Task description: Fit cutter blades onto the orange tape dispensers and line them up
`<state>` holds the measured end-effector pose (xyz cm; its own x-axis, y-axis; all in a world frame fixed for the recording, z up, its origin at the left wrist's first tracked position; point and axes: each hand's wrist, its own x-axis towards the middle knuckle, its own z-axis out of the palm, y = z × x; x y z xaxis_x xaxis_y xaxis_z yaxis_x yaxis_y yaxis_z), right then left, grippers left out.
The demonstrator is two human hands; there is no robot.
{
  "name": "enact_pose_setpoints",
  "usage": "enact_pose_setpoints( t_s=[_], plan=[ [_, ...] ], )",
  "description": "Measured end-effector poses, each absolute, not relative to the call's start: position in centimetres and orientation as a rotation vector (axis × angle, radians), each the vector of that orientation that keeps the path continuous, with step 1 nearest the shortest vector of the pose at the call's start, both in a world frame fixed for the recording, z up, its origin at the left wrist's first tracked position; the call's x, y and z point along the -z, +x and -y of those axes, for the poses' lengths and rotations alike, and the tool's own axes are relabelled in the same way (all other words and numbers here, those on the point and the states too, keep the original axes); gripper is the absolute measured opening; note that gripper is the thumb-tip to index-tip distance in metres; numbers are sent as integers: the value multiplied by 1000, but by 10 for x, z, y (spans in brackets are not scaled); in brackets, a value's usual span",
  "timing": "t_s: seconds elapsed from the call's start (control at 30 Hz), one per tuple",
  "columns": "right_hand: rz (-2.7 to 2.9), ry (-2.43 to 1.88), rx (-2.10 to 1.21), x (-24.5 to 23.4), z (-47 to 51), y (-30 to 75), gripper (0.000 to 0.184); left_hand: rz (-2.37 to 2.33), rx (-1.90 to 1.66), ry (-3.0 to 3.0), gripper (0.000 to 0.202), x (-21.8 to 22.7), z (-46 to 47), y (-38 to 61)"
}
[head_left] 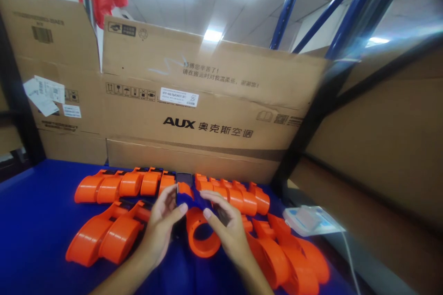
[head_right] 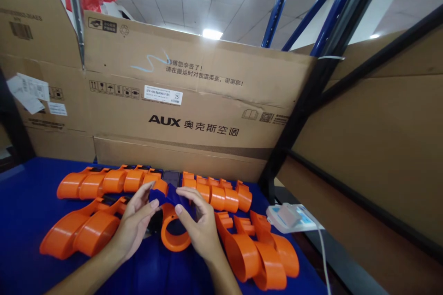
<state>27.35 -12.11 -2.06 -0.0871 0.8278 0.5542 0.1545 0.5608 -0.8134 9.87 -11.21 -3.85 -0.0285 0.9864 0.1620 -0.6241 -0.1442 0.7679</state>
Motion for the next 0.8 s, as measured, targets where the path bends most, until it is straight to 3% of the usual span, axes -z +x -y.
enact_pose_setpoints(
  t_s=[0.27, 0.47, 0.63, 0.8],
  plan=[
    [1644, -926, -624, 23, 125, 270, 47, -484, -1518, 841, 57, 36, 111, 94],
    [1802, -1012, -157, 24, 126, 275, 64, -505, -1486, 916, 68, 36, 114, 95],
    [1934, -991, 197, 26, 126, 277, 73, -578, -1538, 987, 56, 38, 108, 94],
    [1972, -967, 304, 28, 124, 278, 72, -602, -1570, 1075, 45, 39, 106, 92]
  ],
)
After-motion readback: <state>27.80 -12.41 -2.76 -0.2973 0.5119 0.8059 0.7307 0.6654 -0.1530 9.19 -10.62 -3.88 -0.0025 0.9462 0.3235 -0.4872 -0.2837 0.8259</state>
